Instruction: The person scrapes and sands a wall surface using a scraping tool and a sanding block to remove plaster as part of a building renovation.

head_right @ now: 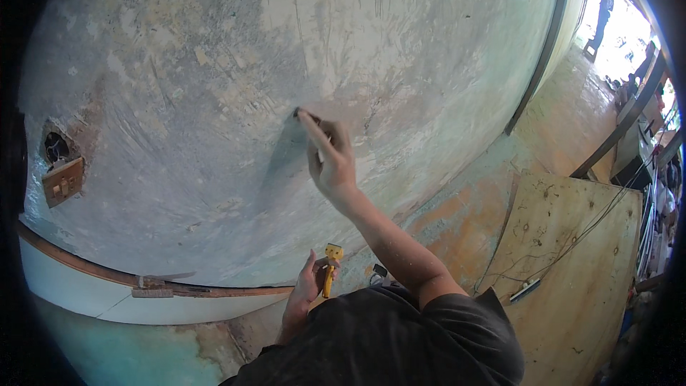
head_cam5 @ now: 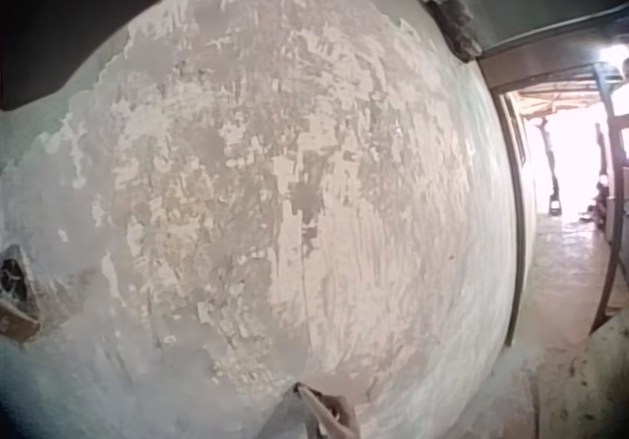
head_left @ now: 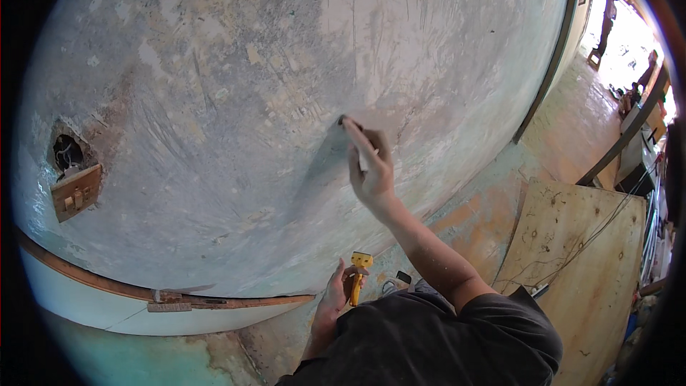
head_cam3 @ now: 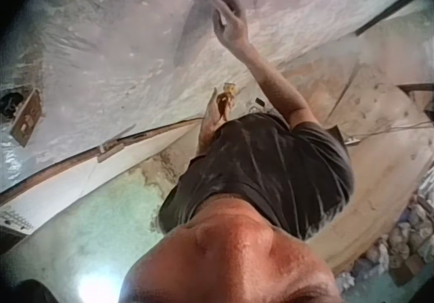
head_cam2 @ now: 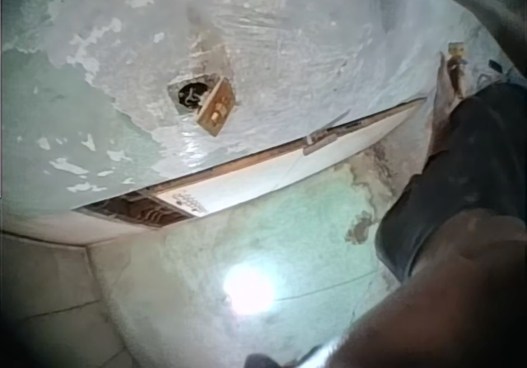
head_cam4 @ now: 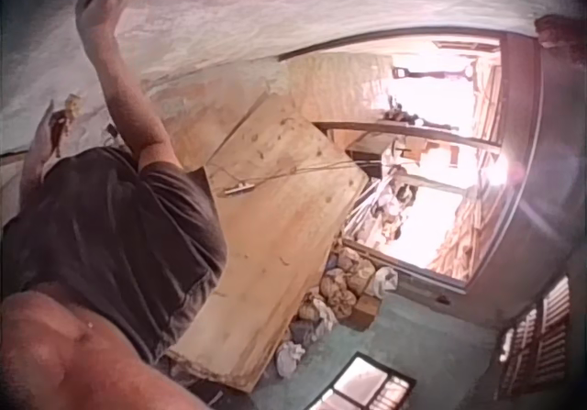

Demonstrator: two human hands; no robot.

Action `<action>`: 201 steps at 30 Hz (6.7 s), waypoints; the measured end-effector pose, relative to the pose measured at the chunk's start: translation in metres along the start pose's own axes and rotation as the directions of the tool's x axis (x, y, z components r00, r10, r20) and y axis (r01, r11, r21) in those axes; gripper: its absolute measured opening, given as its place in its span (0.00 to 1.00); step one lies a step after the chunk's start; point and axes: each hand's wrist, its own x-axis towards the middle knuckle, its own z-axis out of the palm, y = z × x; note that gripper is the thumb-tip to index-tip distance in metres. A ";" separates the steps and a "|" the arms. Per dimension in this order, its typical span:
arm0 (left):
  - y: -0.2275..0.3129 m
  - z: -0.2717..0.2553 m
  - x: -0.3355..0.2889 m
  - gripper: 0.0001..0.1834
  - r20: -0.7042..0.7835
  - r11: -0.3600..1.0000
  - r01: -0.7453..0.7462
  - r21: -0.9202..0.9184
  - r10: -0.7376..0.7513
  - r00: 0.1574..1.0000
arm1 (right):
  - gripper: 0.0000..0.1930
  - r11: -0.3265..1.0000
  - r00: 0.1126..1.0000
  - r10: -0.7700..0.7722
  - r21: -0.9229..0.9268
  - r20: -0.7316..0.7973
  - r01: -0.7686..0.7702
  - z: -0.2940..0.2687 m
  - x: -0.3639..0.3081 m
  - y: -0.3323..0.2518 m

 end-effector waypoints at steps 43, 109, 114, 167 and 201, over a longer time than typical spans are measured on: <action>0.142 0.115 -0.008 0.19 0.149 0.616 -0.727 0.303 0.723 0.675 | 0.10 0.366 0.571 0.452 0.441 0.686 -0.820 -0.099 -0.083 -0.002; 0.178 0.230 0.070 0.20 -0.232 0.391 -0.739 0.549 0.920 0.315 | 0.10 0.717 0.609 0.414 0.170 0.676 -0.676 -0.093 0.023 0.002; 0.180 0.230 0.073 0.20 -0.224 0.386 -0.731 0.563 0.922 0.315 | 0.10 0.682 0.584 0.434 0.173 0.686 -0.711 -0.090 0.024 0.006; 0.033 0.268 0.198 0.39 0.196 0.971 -0.056 0.233 0.009 0.981 | 0.13 0.592 0.534 0.736 -0.013 0.417 -0.806 -0.269 -0.060 0.133; -0.136 -0.024 0.243 0.17 -0.144 -0.055 0.138 0.989 -0.586 0.797 | 0.20 -0.147 -0.145 0.989 -0.124 -0.025 -0.981 -0.161 -0.419 0.187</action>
